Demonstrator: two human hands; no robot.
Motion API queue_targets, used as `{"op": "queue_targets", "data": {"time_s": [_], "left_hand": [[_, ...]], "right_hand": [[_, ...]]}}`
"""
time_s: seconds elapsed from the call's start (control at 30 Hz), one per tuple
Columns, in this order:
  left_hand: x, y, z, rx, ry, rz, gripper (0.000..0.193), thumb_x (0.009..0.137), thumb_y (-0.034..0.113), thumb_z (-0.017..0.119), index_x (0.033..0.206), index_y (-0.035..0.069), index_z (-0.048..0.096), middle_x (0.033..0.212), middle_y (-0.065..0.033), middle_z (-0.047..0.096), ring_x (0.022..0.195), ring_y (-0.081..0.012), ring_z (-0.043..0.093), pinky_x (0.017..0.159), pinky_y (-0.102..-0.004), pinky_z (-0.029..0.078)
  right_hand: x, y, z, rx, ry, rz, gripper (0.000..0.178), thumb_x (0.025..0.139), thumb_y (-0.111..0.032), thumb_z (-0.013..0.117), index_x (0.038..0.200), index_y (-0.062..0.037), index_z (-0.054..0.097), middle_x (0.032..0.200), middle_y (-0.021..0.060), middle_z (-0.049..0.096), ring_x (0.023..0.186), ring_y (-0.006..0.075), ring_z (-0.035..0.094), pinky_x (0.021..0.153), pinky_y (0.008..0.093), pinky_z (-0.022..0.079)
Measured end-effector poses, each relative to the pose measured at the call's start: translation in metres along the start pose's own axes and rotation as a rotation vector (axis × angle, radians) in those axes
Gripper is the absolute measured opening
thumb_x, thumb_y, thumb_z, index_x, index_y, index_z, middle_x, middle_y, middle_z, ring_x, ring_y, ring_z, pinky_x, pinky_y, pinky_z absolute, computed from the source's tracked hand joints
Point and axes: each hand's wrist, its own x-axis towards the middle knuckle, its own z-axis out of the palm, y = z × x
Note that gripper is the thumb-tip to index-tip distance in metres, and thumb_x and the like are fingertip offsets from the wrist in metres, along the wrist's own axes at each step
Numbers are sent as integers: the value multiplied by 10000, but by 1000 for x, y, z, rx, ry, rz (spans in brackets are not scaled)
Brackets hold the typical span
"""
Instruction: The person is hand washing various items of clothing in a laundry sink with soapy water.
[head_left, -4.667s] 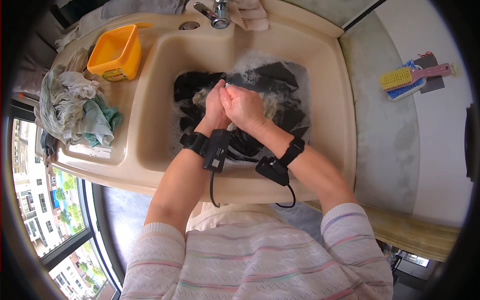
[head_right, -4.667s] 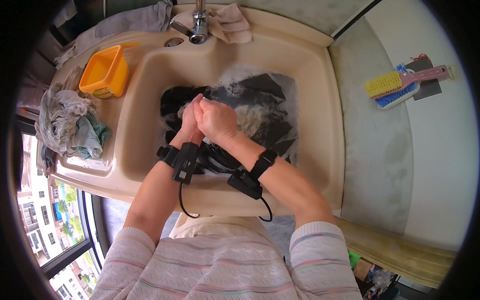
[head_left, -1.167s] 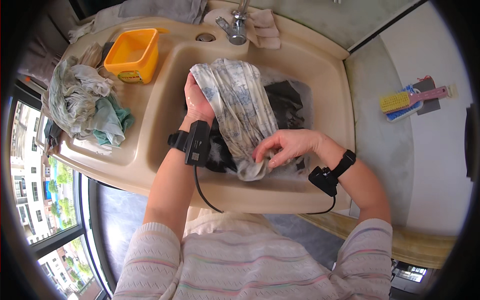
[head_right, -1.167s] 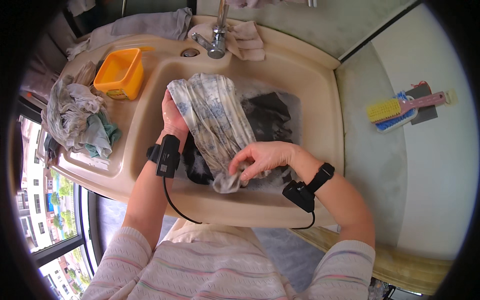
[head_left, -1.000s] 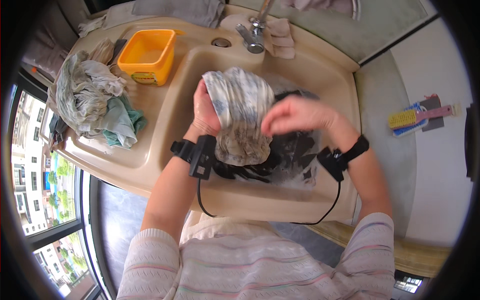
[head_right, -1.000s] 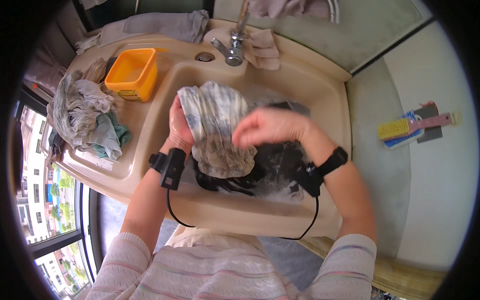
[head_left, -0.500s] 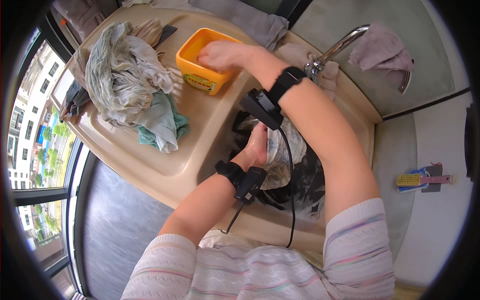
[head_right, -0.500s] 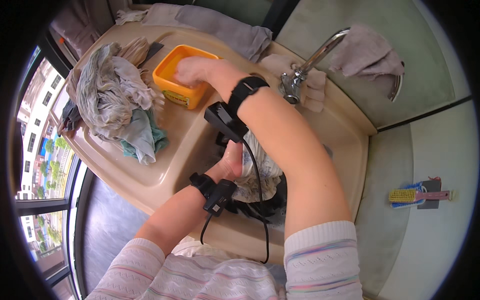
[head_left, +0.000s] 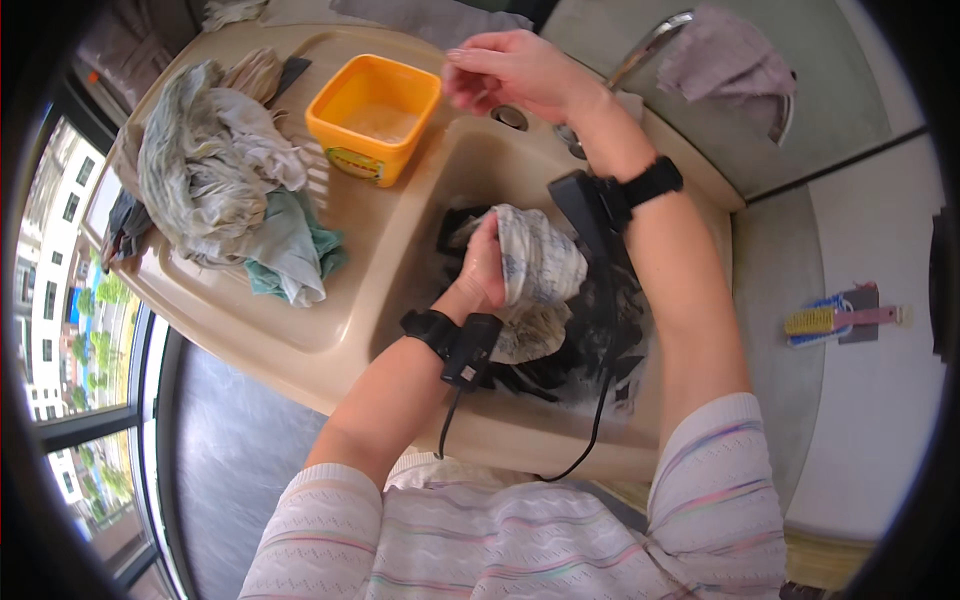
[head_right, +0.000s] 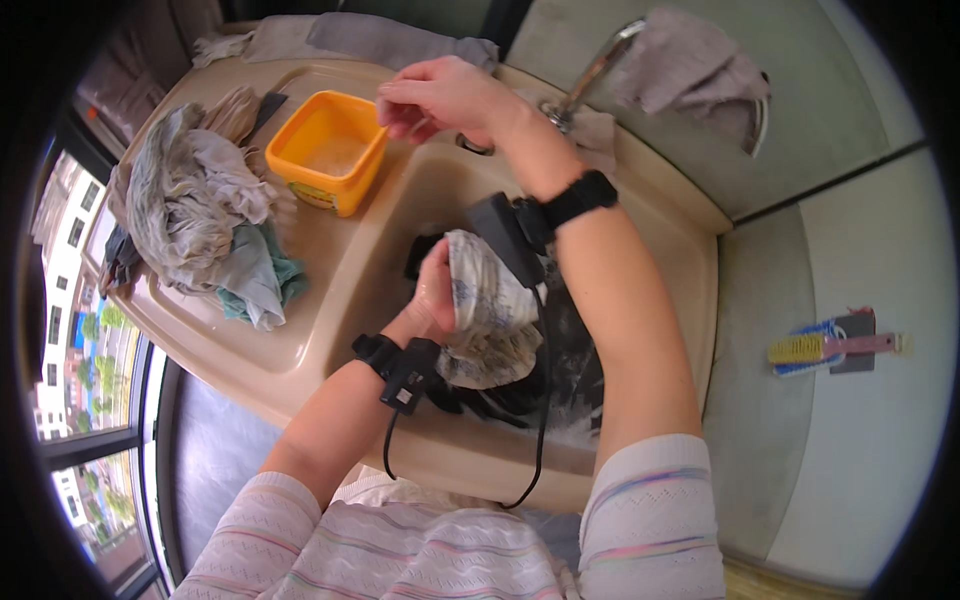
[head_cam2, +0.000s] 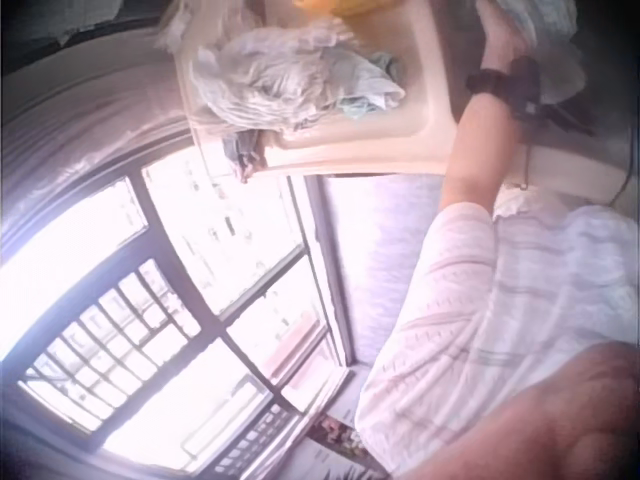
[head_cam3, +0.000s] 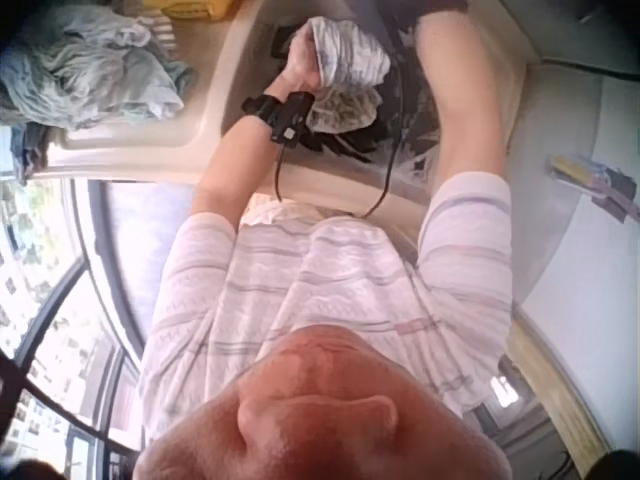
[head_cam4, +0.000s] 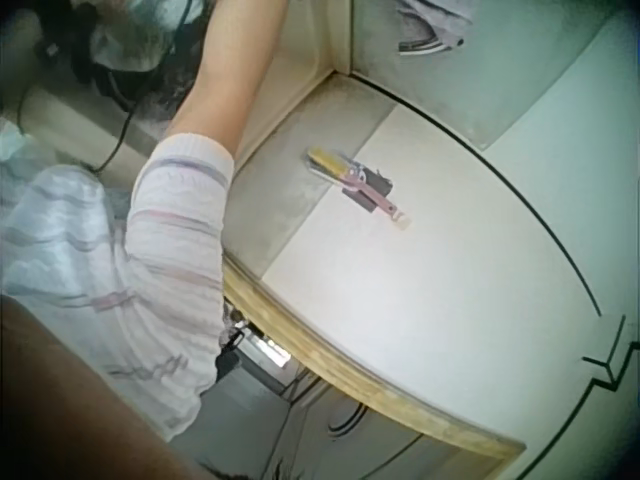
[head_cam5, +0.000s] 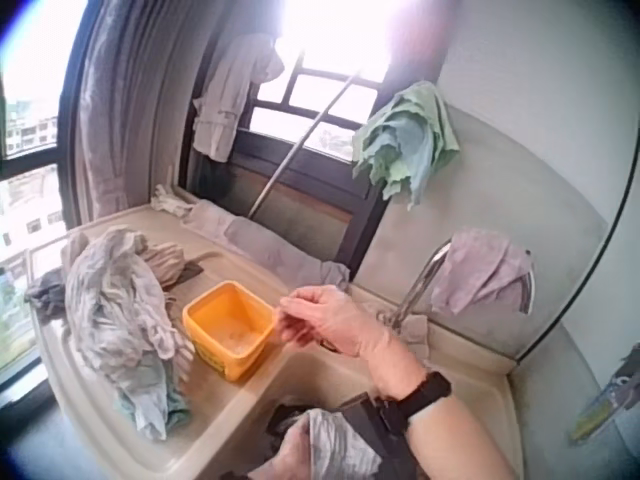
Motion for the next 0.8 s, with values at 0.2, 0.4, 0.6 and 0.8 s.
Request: {"op": "queue_targets", "data": {"time_s": [0.2,0.4,0.6,0.8], "left_hand": [[14,1,-7,-13,-50,100,495,883,392,281,1057,14,548,1038,-159,586,971,-333,549,901,-465,402],[30,-19,-31,181,34,109,478,907,404,287,1076,33,534,1054,-129,581,988,-288,544,880,-418,427],[17,-5,-29,213,-20,54,445,904,447,328,1047,77,528,1014,-84,577,928,-249,555,844,-396,451],[4,-36,0,317,-85,-97,471,898,456,334,1106,72,511,1057,-96,567,981,-260,538,867,-388,438]], "right_hand": [[-118,99,12,-151,310,191,210,848,-234,546,749,-49,557,689,39,570,572,122,529,553,252,444],[-152,152,72,-745,589,-169,199,808,-192,528,767,0,562,759,176,566,724,358,548,647,413,445],[-156,133,98,-643,471,249,400,843,-371,444,971,-11,558,1072,204,539,994,351,511,833,449,400],[-189,167,67,-462,650,384,661,845,-543,413,1220,1,427,1159,154,529,1057,280,515,910,323,382]]}}
